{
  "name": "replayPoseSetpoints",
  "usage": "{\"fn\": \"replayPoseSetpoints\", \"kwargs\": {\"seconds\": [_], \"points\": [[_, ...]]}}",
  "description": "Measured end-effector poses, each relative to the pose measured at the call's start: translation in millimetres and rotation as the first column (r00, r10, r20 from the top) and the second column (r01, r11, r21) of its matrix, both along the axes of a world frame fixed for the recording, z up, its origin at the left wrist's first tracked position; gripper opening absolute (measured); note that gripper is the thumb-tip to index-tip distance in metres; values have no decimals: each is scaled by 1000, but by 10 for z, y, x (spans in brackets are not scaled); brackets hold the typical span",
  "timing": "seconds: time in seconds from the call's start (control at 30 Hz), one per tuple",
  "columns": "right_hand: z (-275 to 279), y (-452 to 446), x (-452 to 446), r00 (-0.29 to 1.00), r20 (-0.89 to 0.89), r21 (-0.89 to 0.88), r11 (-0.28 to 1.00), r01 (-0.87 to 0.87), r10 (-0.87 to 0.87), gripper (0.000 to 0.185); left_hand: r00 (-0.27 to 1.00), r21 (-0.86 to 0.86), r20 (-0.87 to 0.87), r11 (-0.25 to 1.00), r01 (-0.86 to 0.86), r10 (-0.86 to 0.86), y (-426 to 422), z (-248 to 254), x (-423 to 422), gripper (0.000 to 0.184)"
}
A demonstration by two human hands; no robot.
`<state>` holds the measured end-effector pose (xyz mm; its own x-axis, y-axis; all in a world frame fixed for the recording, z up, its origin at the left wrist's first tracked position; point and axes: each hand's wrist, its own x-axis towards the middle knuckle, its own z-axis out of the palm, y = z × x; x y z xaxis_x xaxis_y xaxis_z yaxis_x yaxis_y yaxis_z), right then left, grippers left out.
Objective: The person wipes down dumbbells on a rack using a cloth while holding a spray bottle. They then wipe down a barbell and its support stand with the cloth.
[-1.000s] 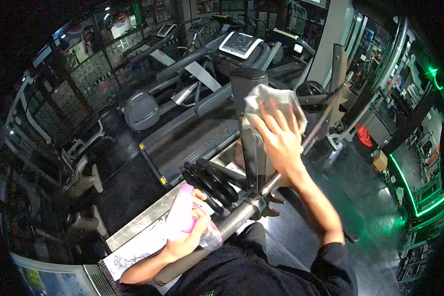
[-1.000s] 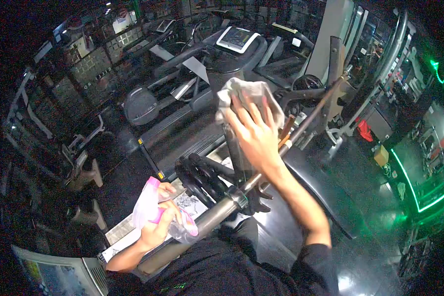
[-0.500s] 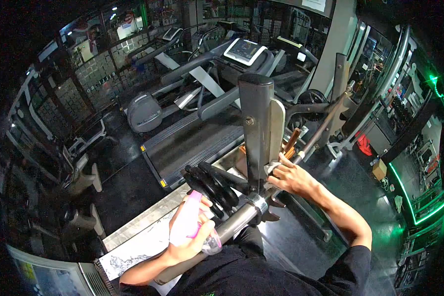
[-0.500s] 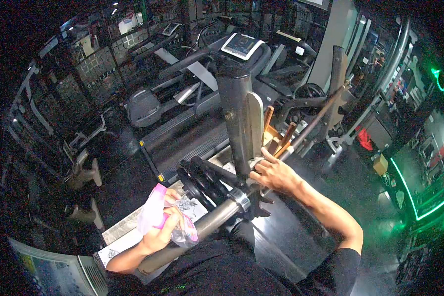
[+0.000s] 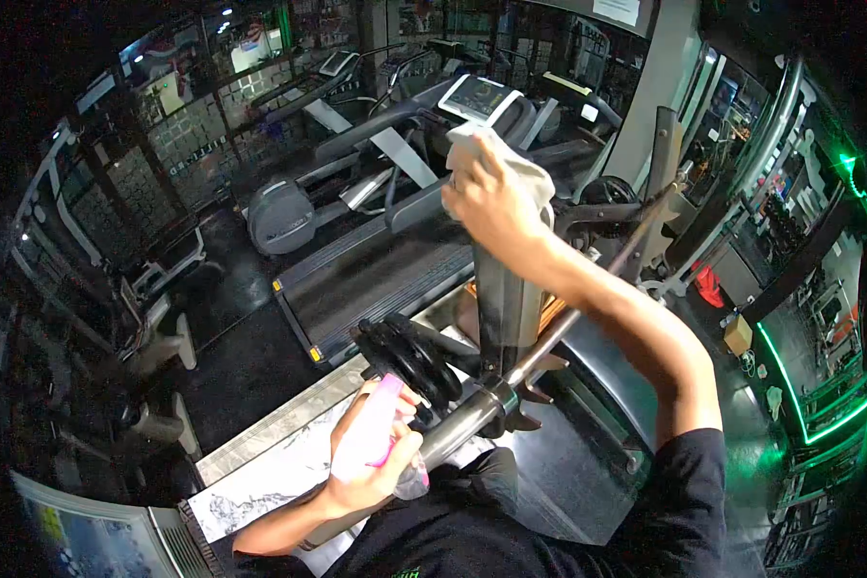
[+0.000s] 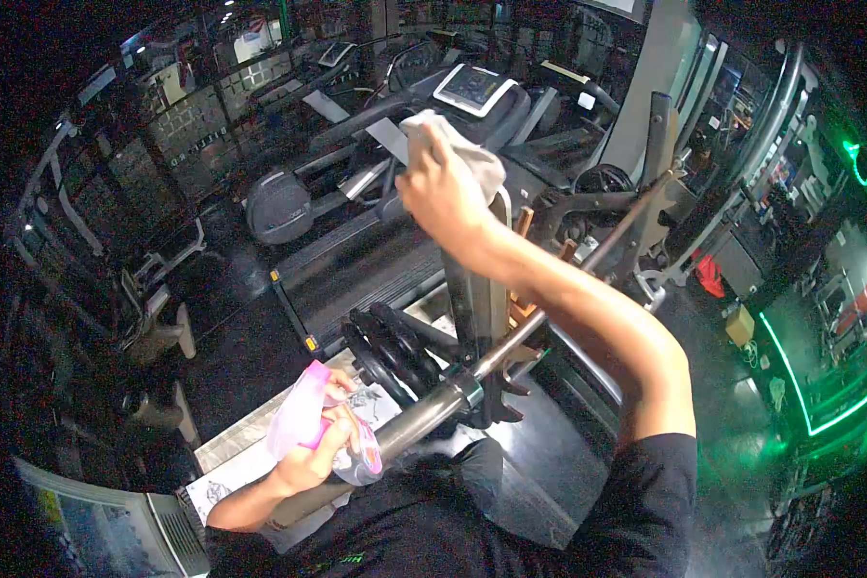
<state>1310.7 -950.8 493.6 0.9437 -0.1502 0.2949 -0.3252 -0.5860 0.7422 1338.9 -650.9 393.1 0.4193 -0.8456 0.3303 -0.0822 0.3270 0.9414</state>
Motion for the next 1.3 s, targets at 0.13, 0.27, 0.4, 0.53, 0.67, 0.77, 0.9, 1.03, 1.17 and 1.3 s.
{"fn": "replayPoseSetpoints", "kwargs": {"seconds": [0.13,0.27,0.4,0.53,0.67,0.77,0.9,1.03,1.17,1.3], "points": [[-448,91,241,958,-197,-72,978,195,-206,27,998,-12,51,999,-32,32,25,4,33,30],[-826,261,337,891,-383,-14,966,258,-243,32,998,13,18,998,-55,54,98,8,44,28],[-1284,170,325,754,-579,4,923,384,-311,36,979,30,179,995,95,-99,172,-29,137,29],[-1320,156,32,905,-356,-5,969,246,-232,41,983,33,165,997,73,-77,184,-45,160,29],[-1294,121,-333,987,-160,155,987,47,-22,37,976,39,202,997,72,-78,168,-38,201,28],[-1112,113,-625,999,8,229,972,-54,53,27,980,39,179,996,81,-87,157,-74,230,27],[-857,134,-980,984,78,264,949,-175,160,21,995,40,79,998,52,-55,119,4,184,25],[-757,129,-1282,973,146,208,956,-209,181,27,998,-10,-60,1000,6,-7,119,30,193,23],[-78,213,-1387,956,233,408,875,-262,178,47,998,-2,-64,1000,-15,15,108,-12,235,23],[189,165,-1107,781,464,35,872,-488,419,43,992,-19,-123,1000,16,-18,11,22,168,23]]}}
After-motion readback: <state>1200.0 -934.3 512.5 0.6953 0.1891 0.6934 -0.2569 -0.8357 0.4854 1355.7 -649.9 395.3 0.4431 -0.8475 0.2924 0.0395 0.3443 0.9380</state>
